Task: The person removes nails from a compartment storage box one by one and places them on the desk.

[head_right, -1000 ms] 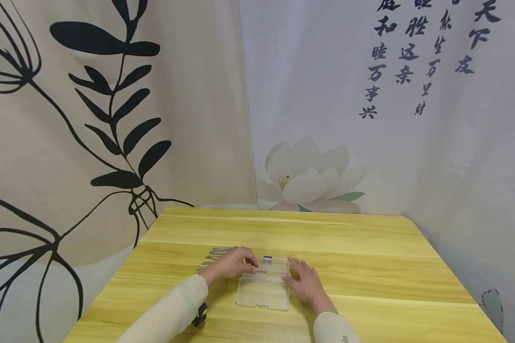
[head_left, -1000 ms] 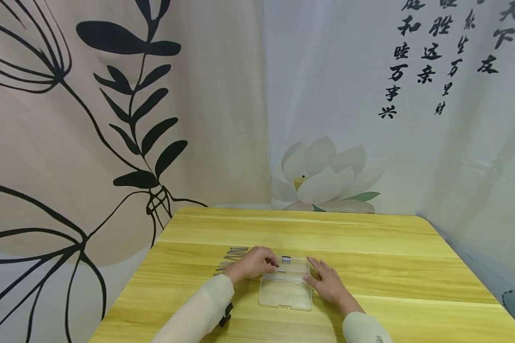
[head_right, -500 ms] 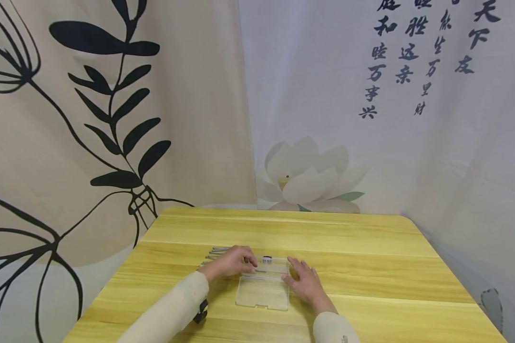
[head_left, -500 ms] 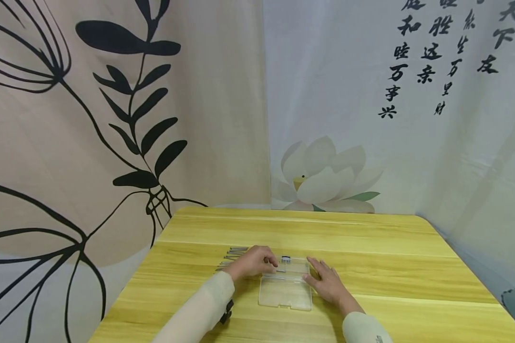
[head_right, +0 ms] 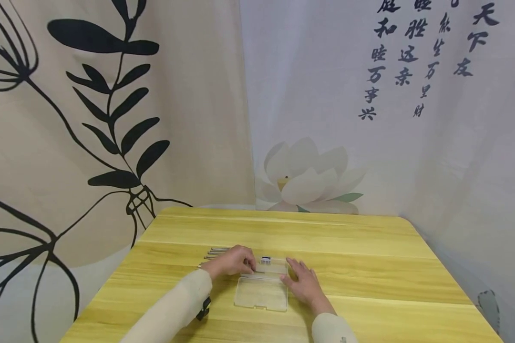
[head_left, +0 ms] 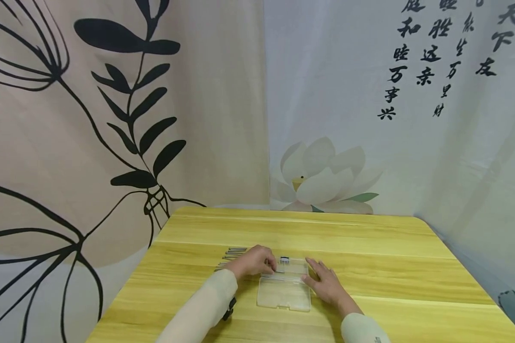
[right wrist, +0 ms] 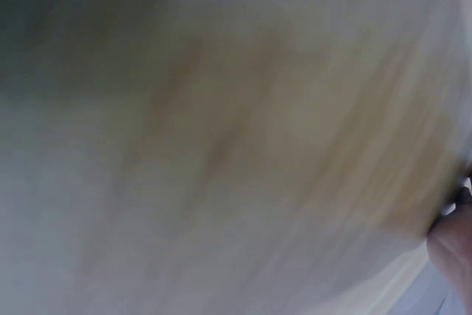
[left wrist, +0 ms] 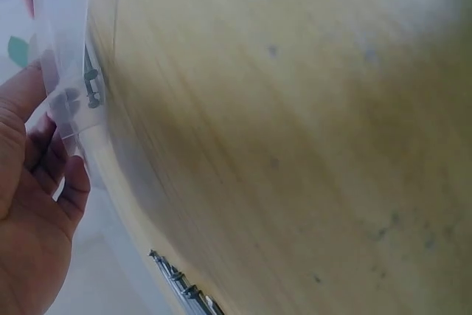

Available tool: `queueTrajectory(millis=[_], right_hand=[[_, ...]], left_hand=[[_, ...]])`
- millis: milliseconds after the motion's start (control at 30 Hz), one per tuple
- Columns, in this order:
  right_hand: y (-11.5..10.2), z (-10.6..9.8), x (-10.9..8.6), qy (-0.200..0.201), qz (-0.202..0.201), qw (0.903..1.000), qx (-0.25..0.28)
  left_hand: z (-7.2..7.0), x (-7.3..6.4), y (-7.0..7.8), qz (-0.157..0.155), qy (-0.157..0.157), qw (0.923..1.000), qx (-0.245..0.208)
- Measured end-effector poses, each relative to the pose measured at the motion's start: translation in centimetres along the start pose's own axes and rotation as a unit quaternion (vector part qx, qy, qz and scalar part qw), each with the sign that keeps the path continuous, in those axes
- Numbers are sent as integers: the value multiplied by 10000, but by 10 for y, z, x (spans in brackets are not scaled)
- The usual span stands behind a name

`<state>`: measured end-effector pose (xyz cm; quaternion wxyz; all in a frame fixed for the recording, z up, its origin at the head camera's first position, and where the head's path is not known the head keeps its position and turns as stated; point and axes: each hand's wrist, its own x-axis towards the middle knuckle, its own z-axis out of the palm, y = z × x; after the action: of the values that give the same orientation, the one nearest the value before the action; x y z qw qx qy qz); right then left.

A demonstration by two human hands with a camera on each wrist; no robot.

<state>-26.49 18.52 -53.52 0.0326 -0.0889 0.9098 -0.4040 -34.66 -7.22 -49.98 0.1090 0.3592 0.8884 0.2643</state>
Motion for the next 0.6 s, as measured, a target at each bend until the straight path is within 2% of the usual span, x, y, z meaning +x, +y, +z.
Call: queueTrajectory(millis=[267, 400, 600], right_hand=[[-2, 0, -1, -33, 47, 10000, 70], [-2, 0, -2, -37, 62, 9999, 75], [-4, -1, -2, -53, 68, 9999, 100]], left_hand=[[1, 3, 0, 225, -28, 9972, 708], [2, 2, 2, 160, -6, 9968, 780], [5, 2, -2, 270, 82, 9967, 761]])
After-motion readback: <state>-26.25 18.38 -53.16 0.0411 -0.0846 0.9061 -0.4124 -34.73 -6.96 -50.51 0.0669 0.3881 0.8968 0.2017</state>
